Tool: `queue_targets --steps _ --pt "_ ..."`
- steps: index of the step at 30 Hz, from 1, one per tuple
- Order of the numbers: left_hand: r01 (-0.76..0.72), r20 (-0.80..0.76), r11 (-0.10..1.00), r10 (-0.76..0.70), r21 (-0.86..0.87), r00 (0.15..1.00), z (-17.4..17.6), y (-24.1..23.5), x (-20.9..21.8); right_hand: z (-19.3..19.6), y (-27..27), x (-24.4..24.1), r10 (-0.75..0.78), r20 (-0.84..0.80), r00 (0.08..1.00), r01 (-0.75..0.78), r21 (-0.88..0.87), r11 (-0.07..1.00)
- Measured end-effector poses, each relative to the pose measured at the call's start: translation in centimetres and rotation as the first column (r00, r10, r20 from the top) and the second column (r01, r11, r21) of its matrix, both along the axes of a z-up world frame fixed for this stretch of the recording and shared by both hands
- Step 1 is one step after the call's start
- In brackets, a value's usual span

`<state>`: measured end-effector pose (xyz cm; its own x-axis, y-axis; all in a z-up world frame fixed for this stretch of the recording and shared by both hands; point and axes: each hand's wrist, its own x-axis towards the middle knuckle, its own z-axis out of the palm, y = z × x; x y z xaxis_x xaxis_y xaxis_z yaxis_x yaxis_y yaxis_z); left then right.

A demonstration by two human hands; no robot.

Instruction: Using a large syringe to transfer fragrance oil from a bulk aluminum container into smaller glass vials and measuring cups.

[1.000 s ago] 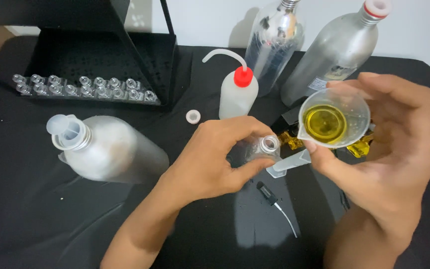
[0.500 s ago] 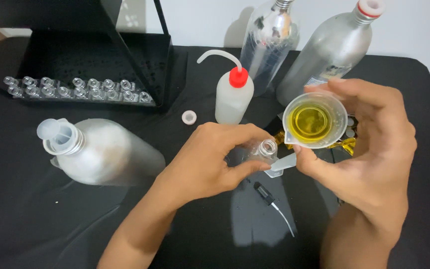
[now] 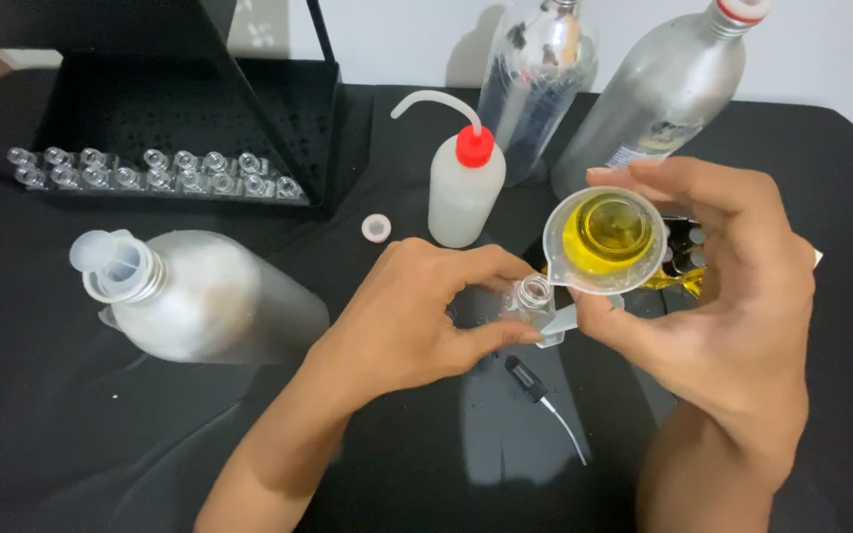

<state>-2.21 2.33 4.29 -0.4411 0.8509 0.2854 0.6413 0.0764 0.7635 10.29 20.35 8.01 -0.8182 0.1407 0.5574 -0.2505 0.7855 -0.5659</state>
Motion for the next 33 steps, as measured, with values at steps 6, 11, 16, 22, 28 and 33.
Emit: queue_targets --steps 6,11,16,22,28,33 --pt "-0.010 -0.021 1.000 0.010 0.000 1.000 -0.4 0.0 -0.2 0.2 -0.3 -0.1 -0.014 -0.030 0.999 0.015 0.014 1.000" --pt "-0.023 -0.017 1.000 0.023 -0.015 1.000 -0.3 -0.3 0.1 0.3 -0.4 0.2 -0.049 -0.012 0.999 0.050 0.044 0.998" --pt "-0.054 -0.021 0.998 0.054 -0.020 0.998 -0.2 -0.6 -0.1 0.3 -0.8 0.1 -0.061 -0.015 0.998 0.061 -0.023 0.998" --pt "-0.027 -0.022 0.999 0.027 -0.029 0.999 0.3 -1.2 0.0 0.0 -0.7 0.0 -0.043 -0.029 0.999 0.043 0.005 0.999" --pt "-0.026 0.009 0.999 0.027 -0.029 1.000 0.2 -1.4 0.3 0.1 -1.2 0.2 -0.045 -0.032 0.998 0.045 0.010 0.999" --pt "-0.010 -0.062 1.000 0.010 0.005 0.998 0.2 -1.5 0.4 -0.1 -1.4 0.3 0.009 -0.029 1.000 -0.008 0.002 1.000"
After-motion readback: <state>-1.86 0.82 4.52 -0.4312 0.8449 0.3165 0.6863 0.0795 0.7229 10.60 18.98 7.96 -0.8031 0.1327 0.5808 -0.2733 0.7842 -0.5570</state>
